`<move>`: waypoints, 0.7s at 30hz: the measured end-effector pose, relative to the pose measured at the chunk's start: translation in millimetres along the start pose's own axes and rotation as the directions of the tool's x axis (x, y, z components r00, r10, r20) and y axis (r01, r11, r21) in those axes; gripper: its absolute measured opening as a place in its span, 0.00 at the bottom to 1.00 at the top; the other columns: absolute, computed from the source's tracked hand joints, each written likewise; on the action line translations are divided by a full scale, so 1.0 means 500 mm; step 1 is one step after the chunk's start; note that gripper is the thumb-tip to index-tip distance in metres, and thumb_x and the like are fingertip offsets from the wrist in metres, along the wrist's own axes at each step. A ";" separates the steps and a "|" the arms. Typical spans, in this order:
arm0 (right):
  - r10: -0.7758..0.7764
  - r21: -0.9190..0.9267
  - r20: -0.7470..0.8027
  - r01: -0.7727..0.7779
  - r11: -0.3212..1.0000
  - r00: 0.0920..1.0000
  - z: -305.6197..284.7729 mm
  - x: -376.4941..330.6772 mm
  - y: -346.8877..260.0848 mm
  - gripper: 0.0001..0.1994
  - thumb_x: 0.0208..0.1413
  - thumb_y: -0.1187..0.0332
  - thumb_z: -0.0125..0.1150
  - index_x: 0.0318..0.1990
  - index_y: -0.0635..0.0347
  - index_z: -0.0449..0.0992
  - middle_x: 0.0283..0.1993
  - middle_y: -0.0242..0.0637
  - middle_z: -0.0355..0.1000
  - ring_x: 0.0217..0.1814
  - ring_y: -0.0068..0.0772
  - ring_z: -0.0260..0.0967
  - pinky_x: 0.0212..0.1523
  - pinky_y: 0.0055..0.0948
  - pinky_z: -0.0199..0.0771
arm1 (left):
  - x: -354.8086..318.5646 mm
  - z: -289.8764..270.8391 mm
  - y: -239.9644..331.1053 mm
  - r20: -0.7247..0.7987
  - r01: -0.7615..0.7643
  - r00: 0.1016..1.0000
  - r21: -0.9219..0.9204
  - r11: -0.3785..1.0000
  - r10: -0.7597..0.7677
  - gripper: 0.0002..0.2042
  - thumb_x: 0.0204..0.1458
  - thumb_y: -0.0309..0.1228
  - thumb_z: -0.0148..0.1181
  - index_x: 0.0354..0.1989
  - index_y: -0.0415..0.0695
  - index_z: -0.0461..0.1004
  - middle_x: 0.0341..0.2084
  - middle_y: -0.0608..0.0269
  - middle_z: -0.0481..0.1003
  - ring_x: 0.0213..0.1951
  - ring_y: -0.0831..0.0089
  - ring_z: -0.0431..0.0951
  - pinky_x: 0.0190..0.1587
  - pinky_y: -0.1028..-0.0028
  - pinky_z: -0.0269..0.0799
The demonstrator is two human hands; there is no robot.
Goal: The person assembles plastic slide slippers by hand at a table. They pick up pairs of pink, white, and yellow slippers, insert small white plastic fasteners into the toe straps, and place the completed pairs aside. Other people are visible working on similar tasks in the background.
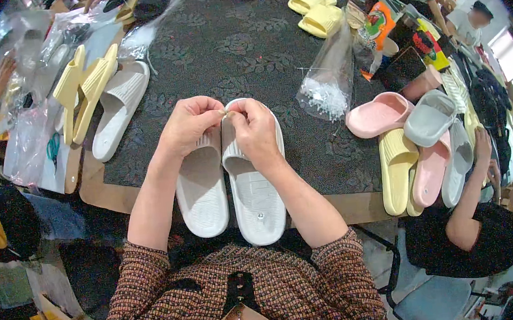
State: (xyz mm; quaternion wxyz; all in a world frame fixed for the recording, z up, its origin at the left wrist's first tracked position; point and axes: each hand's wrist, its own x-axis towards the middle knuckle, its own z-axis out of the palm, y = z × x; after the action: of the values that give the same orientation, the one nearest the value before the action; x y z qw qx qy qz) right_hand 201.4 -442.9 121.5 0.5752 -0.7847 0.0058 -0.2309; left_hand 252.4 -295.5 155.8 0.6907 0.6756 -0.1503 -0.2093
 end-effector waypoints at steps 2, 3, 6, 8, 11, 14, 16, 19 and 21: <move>-0.025 -0.027 -0.007 0.025 0.999 1.000 0.000 0.000 -0.007 0.03 0.49 0.75 0.59 0.32 0.65 0.74 0.29 0.41 0.73 0.32 0.35 0.71 0.35 0.31 0.69 | 0.002 -0.002 -0.003 0.014 -0.032 0.999 0.047 0.998 0.031 0.05 0.48 0.25 0.60 0.31 0.35 0.76 0.23 0.68 0.74 0.26 0.84 0.71 0.28 0.81 0.67; -0.039 -0.040 -0.009 0.038 0.998 0.999 0.000 0.000 -0.008 0.03 0.49 0.76 0.59 0.32 0.65 0.74 0.29 0.41 0.73 0.33 0.35 0.71 0.35 0.31 0.69 | 0.002 -0.004 -0.004 0.011 -0.027 1.000 0.039 0.999 0.026 0.05 0.48 0.25 0.60 0.31 0.35 0.76 0.23 0.68 0.75 0.26 0.84 0.71 0.29 0.81 0.67; 0.010 0.006 0.001 -0.010 1.000 1.000 -0.001 0.002 -0.006 0.03 0.50 0.75 0.59 0.32 0.65 0.74 0.30 0.41 0.73 0.33 0.35 0.71 0.35 0.31 0.69 | 0.006 -0.004 -0.011 0.022 -0.005 1.000 -0.036 0.999 0.006 0.05 0.49 0.25 0.61 0.32 0.36 0.76 0.24 0.68 0.75 0.26 0.83 0.71 0.30 0.82 0.68; 0.029 0.047 -0.002 -0.029 0.998 1.000 0.003 0.002 -0.007 0.04 0.50 0.75 0.58 0.32 0.65 0.74 0.30 0.41 0.73 0.33 0.35 0.71 0.35 0.31 0.70 | 0.006 -0.008 -0.015 0.032 0.020 0.999 -0.143 0.990 -0.016 0.05 0.49 0.25 0.60 0.33 0.37 0.76 0.25 0.67 0.75 0.27 0.83 0.72 0.31 0.82 0.68; 0.051 0.083 0.003 -0.051 0.995 0.999 0.003 0.003 -0.011 0.04 0.51 0.75 0.58 0.33 0.66 0.74 0.30 0.41 0.73 0.34 0.36 0.71 0.36 0.31 0.70 | 0.004 -0.005 -0.018 0.020 -0.017 1.000 -0.173 0.985 0.021 0.05 0.50 0.24 0.59 0.35 0.38 0.75 0.27 0.68 0.75 0.28 0.83 0.72 0.32 0.82 0.69; -0.001 0.042 0.001 0.001 0.999 1.000 0.005 0.005 -0.009 0.04 0.51 0.74 0.58 0.33 0.66 0.74 0.31 0.42 0.73 0.34 0.36 0.71 0.37 0.32 0.70 | -0.001 0.008 -0.008 -0.042 -0.061 0.998 -0.212 0.975 0.054 0.05 0.50 0.22 0.58 0.35 0.39 0.74 0.26 0.69 0.74 0.25 0.84 0.70 0.28 0.84 0.67; -0.078 -0.003 -0.013 0.078 0.997 0.997 0.007 0.007 -0.009 0.04 0.51 0.74 0.58 0.32 0.66 0.74 0.31 0.42 0.73 0.33 0.37 0.71 0.36 0.32 0.70 | -0.003 0.005 -0.007 -0.040 -0.034 0.999 -0.198 0.980 0.026 0.05 0.51 0.23 0.58 0.36 0.40 0.74 0.25 0.70 0.73 0.25 0.85 0.70 0.28 0.83 0.67; -0.168 -0.024 -0.032 0.167 0.986 0.985 0.008 0.008 -0.015 0.04 0.50 0.74 0.58 0.32 0.66 0.73 0.30 0.43 0.73 0.33 0.39 0.71 0.36 0.34 0.70 | -0.004 0.007 -0.001 -0.040 -0.040 0.999 -0.103 0.994 0.036 0.05 0.52 0.25 0.58 0.35 0.39 0.75 0.26 0.70 0.73 0.27 0.83 0.71 0.30 0.81 0.68; -0.155 0.021 -0.033 0.156 0.988 0.987 0.008 0.006 -0.020 0.03 0.50 0.75 0.58 0.31 0.65 0.73 0.30 0.42 0.73 0.32 0.40 0.71 0.35 0.35 0.70 | -0.007 0.009 0.003 -0.065 -0.072 0.995 0.022 0.997 0.073 0.05 0.53 0.27 0.57 0.35 0.39 0.75 0.26 0.70 0.73 0.28 0.82 0.72 0.30 0.81 0.68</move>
State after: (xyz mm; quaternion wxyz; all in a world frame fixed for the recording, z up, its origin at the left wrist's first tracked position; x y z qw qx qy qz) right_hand 202.9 -436.8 130.9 0.5647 -0.7722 -0.0493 -0.2872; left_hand 247.5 -298.0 157.8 0.6956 0.6832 -0.1539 -0.1604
